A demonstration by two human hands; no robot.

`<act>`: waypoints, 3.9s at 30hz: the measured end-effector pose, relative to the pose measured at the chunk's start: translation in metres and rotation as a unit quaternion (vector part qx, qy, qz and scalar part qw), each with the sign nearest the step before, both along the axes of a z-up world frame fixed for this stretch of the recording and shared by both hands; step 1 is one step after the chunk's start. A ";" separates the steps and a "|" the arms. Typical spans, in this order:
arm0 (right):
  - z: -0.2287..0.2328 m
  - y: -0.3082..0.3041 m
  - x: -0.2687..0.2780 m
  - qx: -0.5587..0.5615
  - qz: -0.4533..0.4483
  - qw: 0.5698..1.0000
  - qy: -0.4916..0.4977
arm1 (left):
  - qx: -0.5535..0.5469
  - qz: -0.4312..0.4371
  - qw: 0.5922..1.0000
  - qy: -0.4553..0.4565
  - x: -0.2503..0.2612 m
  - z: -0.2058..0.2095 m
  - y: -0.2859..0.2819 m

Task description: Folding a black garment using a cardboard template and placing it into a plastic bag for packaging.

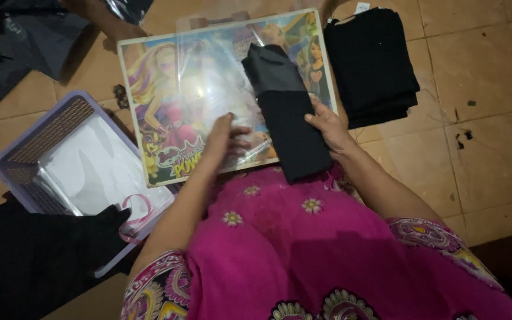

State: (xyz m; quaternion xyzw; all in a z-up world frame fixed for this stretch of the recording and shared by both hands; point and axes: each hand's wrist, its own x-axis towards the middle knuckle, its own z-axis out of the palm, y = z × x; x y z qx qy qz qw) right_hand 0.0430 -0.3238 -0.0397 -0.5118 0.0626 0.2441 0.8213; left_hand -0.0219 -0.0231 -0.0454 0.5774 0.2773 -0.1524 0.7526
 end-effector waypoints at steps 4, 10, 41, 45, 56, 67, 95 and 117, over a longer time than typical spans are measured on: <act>-0.001 0.009 0.004 -0.009 0.021 1.000 0.002 | -0.010 -0.012 1.000 -0.014 0.009 0.024 -0.003; 0.005 0.016 0.014 -0.037 0.033 0.999 -0.007 | 0.064 0.014 0.997 -0.030 0.028 0.002 0.010; -0.041 -0.035 0.034 -0.402 0.067 0.891 -0.198 | 0.302 -0.127 0.944 -0.048 -0.021 0.031 0.016; 0.017 -0.013 0.021 -0.543 0.002 0.737 -0.402 | 0.294 -0.130 0.946 -0.049 -0.018 0.002 0.025; 0.037 0.123 0.026 -0.565 0.238 0.574 -0.543 | 0.257 -0.160 0.950 -0.077 -0.009 -0.014 0.031; -0.007 0.186 0.068 -0.548 0.223 0.529 -0.608 | 0.248 -0.169 0.952 -0.062 -0.007 -0.072 0.037; -0.022 0.021 0.012 -0.218 0.106 0.970 0.014 | 0.121 -0.063 0.989 0.049 -0.056 0.056 0.041; 0.009 0.005 -0.033 -0.215 0.109 0.969 0.048 | 0.185 -0.121 0.975 -0.033 -0.089 -0.012 0.063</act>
